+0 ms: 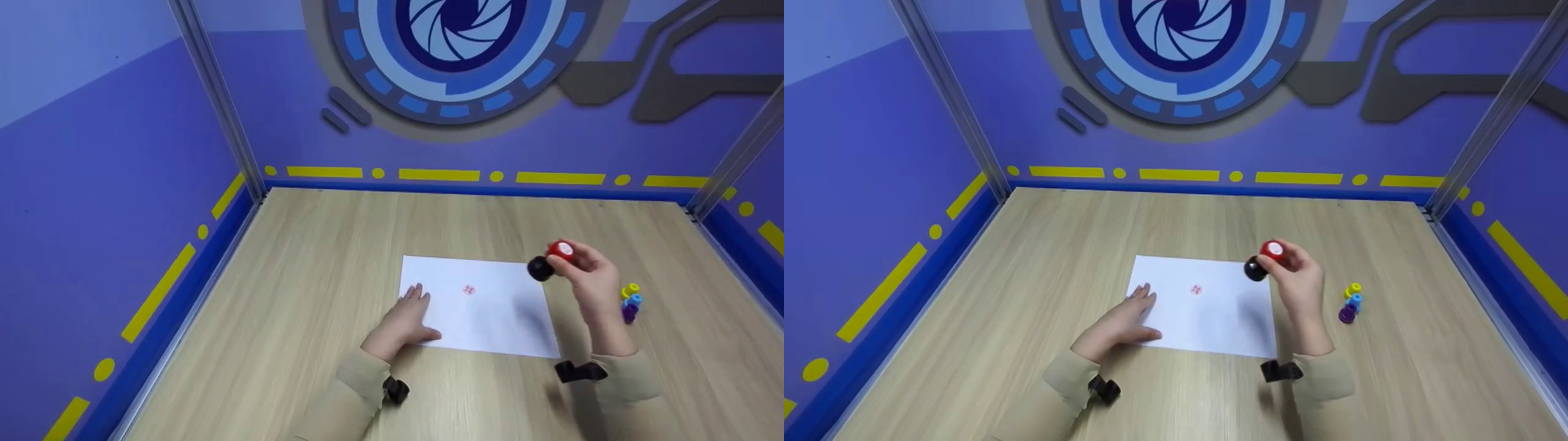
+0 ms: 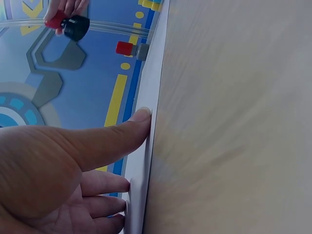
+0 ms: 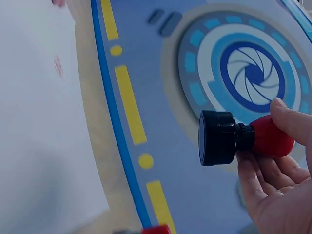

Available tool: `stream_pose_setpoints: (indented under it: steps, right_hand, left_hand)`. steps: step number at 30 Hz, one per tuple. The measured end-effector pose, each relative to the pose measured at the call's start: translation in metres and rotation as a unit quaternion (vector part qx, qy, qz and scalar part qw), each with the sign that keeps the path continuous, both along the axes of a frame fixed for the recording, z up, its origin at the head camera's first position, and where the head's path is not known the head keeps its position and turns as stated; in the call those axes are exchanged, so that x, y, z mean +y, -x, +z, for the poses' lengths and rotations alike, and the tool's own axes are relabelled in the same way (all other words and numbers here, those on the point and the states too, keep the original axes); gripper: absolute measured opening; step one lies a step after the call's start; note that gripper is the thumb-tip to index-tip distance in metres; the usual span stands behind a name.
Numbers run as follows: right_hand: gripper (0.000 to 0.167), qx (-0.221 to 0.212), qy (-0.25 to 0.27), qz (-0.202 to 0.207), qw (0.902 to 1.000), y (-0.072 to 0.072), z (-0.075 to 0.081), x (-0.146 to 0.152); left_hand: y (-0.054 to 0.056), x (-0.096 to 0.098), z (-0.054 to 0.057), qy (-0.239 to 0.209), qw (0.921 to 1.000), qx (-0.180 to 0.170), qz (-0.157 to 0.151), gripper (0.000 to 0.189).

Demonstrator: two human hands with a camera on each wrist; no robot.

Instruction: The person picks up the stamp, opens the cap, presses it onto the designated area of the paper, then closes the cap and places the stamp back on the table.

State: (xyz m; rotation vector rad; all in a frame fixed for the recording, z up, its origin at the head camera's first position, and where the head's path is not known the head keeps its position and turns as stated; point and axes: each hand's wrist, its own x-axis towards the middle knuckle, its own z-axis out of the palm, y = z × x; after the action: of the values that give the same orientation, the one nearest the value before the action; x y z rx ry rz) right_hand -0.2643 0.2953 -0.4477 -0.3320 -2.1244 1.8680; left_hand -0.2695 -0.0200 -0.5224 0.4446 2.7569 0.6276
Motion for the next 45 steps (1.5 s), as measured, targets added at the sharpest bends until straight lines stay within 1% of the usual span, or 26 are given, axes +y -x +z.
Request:
stream_pose_setpoints:
  steps: [1, 4, 8, 11, 12, 13, 14, 15, 16, 17, 18, 19, 21, 22, 24, 25, 26, 27, 31, 33, 35, 36, 38, 40, 42, 45]
  right_hand:
    - [0.050, 0.002, 0.002, 0.010, 0.9999, 0.001, -0.001, -0.007]
    - [0.049, 0.037, 0.043, 0.036, 0.9977, 0.004, -0.005, -0.028]
    - [0.050, 0.072, 0.087, 0.076, 0.9907, 0.008, -0.011, -0.053]
    - [0.049, 0.068, 0.088, 0.106, 0.9881, 0.007, -0.016, -0.068]
    - [0.048, 0.065, 0.090, 0.115, 0.9871, 0.007, -0.017, -0.073]
    - [0.048, 0.061, 0.086, 0.123, 0.9868, 0.005, -0.019, -0.076]
    - [0.047, 0.059, 0.086, 0.129, 0.9862, 0.004, -0.020, -0.079]
    - [0.046, 0.056, 0.084, 0.134, 0.9858, 0.003, -0.022, -0.082]
    - [0.046, 0.054, 0.085, 0.137, 0.9856, 0.003, -0.023, -0.084]
    - [0.046, 0.053, 0.087, 0.138, 0.9852, 0.002, -0.025, -0.086]
    - [0.045, 0.052, 0.092, 0.140, 0.9846, 0.001, -0.026, -0.088]
    - [0.044, 0.052, 0.098, 0.140, 0.9840, 0.000, -0.027, -0.090]
    - [0.044, 0.050, 0.117, 0.144, 0.9814, -0.001, -0.029, -0.093]
    - [0.044, 0.049, 0.130, 0.145, 0.9796, -0.002, -0.030, -0.095]
    - [0.044, 0.044, 0.150, 0.152, 0.9760, -0.003, -0.032, -0.098]
    - [0.045, 0.041, 0.158, 0.155, 0.9742, -0.003, -0.033, -0.100]
    - [0.045, 0.038, 0.166, 0.158, 0.9728, -0.004, -0.033, -0.101]
    - [0.045, 0.034, 0.172, 0.160, 0.9714, -0.004, -0.033, -0.102]
    - [0.047, 0.023, 0.191, 0.171, 0.9664, -0.005, -0.035, -0.105]
    - [0.048, 0.019, 0.194, 0.179, 0.9643, -0.005, -0.035, -0.106]
    - [0.049, 0.018, 0.190, 0.186, 0.9638, -0.005, -0.036, -0.106]
    - [0.049, 0.019, 0.186, 0.187, 0.9643, -0.006, -0.036, -0.106]
    - [0.049, 0.025, 0.170, 0.188, 0.9671, -0.005, -0.037, -0.105]
    - [0.047, 0.034, 0.150, 0.186, 0.9706, -0.005, -0.038, -0.105]
    - [0.044, 0.041, 0.132, 0.183, 0.9733, -0.004, -0.039, -0.104]
    - [0.041, 0.040, 0.124, 0.183, 0.9745, -0.004, -0.040, -0.103]
  left_hand:
    - [0.000, 0.000, 0.000, 0.001, 1.0000, 0.000, 0.000, 0.086]
    - [0.000, 0.000, 0.000, -0.002, 1.0000, -0.002, 0.001, 0.087]
    - [0.001, -0.001, 0.001, -0.006, 1.0000, -0.002, 0.001, 0.088]
    - [0.001, 0.000, 0.002, -0.015, 0.9999, 0.007, 0.005, 0.089]
    - [0.001, 0.001, 0.002, -0.022, 0.9996, 0.014, 0.007, 0.089]
    - [0.001, 0.001, 0.003, -0.036, 0.9990, 0.023, 0.012, 0.089]
    - [0.001, 0.002, 0.004, -0.059, 0.9977, 0.028, 0.020, 0.088]
    - [0.000, 0.003, 0.005, -0.087, 0.9953, 0.033, 0.026, 0.087]
    - [-0.001, 0.004, 0.007, -0.122, 0.9913, 0.038, 0.033, 0.085]
    - [-0.001, 0.005, 0.008, -0.162, 0.9853, 0.040, 0.039, 0.082]
    - [-0.002, 0.007, 0.009, -0.210, 0.9761, 0.037, 0.041, 0.079]
    - [-0.002, 0.008, 0.009, -0.263, 0.9635, 0.029, 0.044, 0.076]
    - [-0.003, 0.011, 0.009, -0.357, 0.9330, 0.010, 0.042, 0.068]
    - [-0.003, 0.012, 0.009, -0.398, 0.9164, -0.003, 0.041, 0.064]
    - [-0.003, 0.015, 0.008, -0.463, 0.8851, -0.030, 0.039, 0.058]
    - [-0.003, 0.017, 0.008, -0.485, 0.8727, -0.042, 0.041, 0.055]
    - [-0.003, 0.018, 0.008, -0.501, 0.8627, -0.051, 0.042, 0.053]
    - [-0.003, 0.019, 0.007, -0.515, 0.8536, -0.062, 0.044, 0.051]
    - [-0.001, 0.023, 0.007, -0.557, 0.8219, -0.102, 0.059, 0.045]
    - [-0.001, 0.023, 0.007, -0.582, 0.8015, -0.120, 0.070, 0.043]
    - [0.000, 0.023, 0.007, -0.601, 0.7840, -0.131, 0.080, 0.040]
    - [0.000, 0.023, 0.006, -0.609, 0.7768, -0.135, 0.084, 0.039]
    - [0.000, 0.023, 0.006, -0.620, 0.7665, -0.142, 0.091, 0.038]
    - [0.000, 0.023, 0.006, -0.625, 0.7613, -0.146, 0.094, 0.037]
    - [-0.001, 0.023, 0.006, -0.628, 0.7586, -0.146, 0.092, 0.036]
    - [-0.001, 0.022, 0.006, -0.632, 0.7571, -0.142, 0.086, 0.035]
